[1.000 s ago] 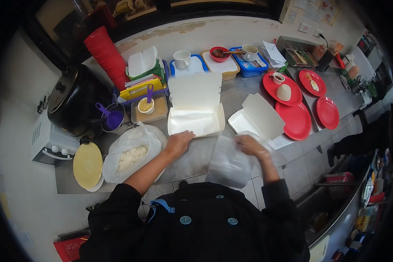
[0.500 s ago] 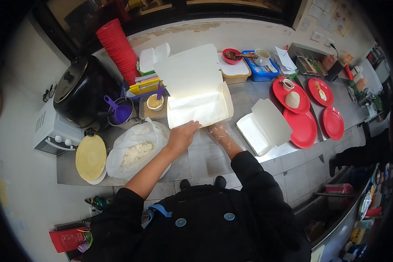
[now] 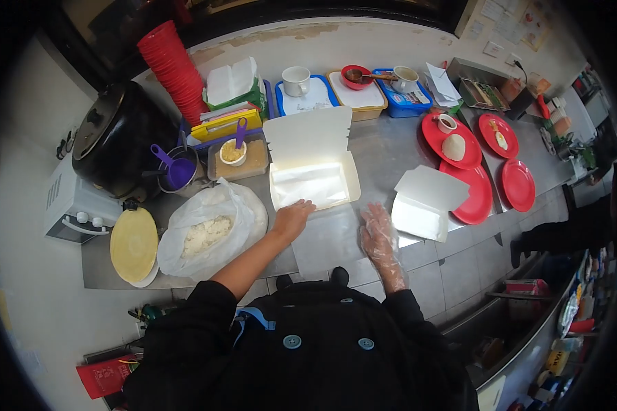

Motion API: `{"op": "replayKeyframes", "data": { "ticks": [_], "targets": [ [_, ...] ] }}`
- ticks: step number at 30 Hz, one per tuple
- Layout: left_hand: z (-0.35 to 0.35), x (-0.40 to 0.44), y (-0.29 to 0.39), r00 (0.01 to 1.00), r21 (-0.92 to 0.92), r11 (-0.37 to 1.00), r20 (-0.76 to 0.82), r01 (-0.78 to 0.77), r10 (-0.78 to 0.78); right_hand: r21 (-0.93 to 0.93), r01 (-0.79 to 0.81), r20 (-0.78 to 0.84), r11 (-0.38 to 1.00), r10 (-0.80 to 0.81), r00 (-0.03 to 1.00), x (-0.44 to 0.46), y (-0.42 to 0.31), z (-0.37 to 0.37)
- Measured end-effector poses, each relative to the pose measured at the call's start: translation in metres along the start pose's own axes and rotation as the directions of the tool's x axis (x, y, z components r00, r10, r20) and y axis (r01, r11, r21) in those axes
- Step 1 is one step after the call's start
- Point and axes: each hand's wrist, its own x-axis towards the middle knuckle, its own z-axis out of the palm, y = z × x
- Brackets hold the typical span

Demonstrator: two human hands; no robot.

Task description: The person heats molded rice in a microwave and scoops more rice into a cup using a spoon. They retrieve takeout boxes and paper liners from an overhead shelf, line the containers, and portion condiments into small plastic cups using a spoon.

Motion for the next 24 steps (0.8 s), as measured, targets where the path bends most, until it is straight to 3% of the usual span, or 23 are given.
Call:
{"op": "replayKeyframes", "data": {
  "ticks": [2,4,5,7,8,11,13,17,19,20,21,22,24],
  "targets": [
    [-0.009,0.001,0.003,1.000,-0.010,1.000,0.019,0.020,-0.020,-0.045,-0.023,0.003,0.999,0.023,1.000,0.000,-0.004,-0.021],
    [-0.030,0.002,0.013,0.996,-0.041,0.998,-0.081,-0.043,0.040,-0.198,-0.246,-0.190,0.949,0.209,0.959,-0.006,0.001,-0.044],
    [-0.037,0.008,0.015,0.996,-0.039,0.998,-0.086,-0.044,0.040,-0.197,-0.243,-0.192,0.950,0.205,0.960,-0.013,0.009,-0.049],
    [-0.048,0.028,0.010,0.962,-0.137,0.987,-0.268,-0.089,0.050,-0.478,-0.274,-0.163,0.835,0.222,0.961,-0.030,0.027,-0.052],
    [-0.050,0.041,0.004,0.962,-0.135,0.987,-0.269,-0.088,0.049,-0.476,-0.273,-0.164,0.836,0.221,0.961,-0.038,0.039,-0.049],
    [-0.044,0.071,-0.013,0.926,0.033,0.997,-0.369,-0.074,0.081,-0.259,-0.080,-0.096,0.963,0.057,0.994,-0.043,0.065,-0.027],
    [-0.041,0.079,-0.013,0.981,0.203,0.979,-0.191,0.028,0.012,-0.245,-0.041,-0.070,0.969,0.025,0.997,-0.032,0.064,-0.011],
    [-0.034,0.088,-0.030,0.982,0.266,0.963,-0.165,-0.042,0.089,-0.176,0.010,-0.046,0.984,-0.018,0.999,-0.007,0.048,0.014],
    [-0.067,0.091,-0.016,0.985,0.012,0.996,-0.151,0.092,-0.089,-0.122,-0.035,-0.117,0.992,0.021,0.993,0.012,0.012,-0.008],
    [-0.088,0.090,-0.010,0.983,0.019,0.997,-0.170,0.080,-0.076,-0.059,-0.075,-0.181,0.995,0.063,0.981,0.027,-0.007,-0.025],
    [-0.115,0.090,-0.003,0.980,-0.110,0.993,-0.188,0.040,-0.060,-0.063,-0.057,-0.215,0.996,0.042,0.976,0.048,-0.018,-0.040],
    [-0.145,0.093,0.005,0.977,-0.232,0.973,-0.207,-0.011,-0.039,0.067,-0.034,-0.232,0.997,0.048,0.972,0.068,-0.029,-0.055],
    [-0.203,0.091,0.026,0.998,-0.276,0.961,0.059,-0.007,0.024,0.325,0.018,-0.239,0.945,0.064,0.969,0.096,-0.055,-0.080]
  ]
}}
